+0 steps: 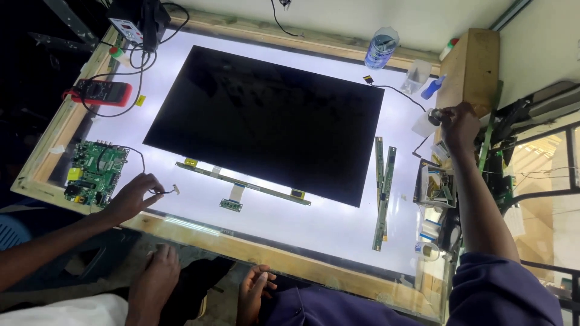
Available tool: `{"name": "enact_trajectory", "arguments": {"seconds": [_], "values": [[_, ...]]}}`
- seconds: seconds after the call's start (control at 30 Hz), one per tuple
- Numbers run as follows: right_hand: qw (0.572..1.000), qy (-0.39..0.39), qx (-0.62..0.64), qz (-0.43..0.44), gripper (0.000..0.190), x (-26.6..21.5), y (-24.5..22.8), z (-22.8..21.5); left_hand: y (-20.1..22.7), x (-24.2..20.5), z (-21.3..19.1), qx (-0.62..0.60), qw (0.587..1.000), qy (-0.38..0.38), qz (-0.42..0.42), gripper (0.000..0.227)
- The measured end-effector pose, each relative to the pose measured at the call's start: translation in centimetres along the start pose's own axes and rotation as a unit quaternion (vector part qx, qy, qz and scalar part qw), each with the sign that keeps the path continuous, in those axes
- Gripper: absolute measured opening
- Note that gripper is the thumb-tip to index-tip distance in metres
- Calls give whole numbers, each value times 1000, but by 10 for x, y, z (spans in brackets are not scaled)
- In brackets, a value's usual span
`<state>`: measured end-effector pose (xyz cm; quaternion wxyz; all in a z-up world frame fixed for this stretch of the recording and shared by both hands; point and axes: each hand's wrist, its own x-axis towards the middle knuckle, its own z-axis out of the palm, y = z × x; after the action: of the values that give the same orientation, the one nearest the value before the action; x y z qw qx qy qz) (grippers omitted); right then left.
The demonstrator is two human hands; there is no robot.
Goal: Repairing a TV panel by aligning components on a light table and carefully peeling/applying strips along the edges.
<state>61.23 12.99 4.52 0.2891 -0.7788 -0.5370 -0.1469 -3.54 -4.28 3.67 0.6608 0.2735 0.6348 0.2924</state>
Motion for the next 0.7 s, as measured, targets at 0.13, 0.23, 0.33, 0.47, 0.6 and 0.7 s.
{"name": "enact_trajectory", "arguments": {"seconds": [0.13,0.23,0.33,0.47,0.6,0.7], "values": [[999,-20,-8,-30,3,-2,18,7,4,-4,6,5,1000,7,1,23],[999,1,36,-15,9,-3,14,5,7,-7,11,14,1000,1,-5,22],[1000,-11,4,0,9,4,12,5,9,-6,14,18,1000,-5,12,24],[998,-29,-25,-50,9,4,9,-1,13,-14,13,21,1000,10,-7,23],[997,-25,-33,-69,10,4,19,1,9,-15,11,12,1000,10,1,23],[997,-25,-30,-65,6,6,15,-2,9,-17,11,4,1000,15,-15,25]]}}
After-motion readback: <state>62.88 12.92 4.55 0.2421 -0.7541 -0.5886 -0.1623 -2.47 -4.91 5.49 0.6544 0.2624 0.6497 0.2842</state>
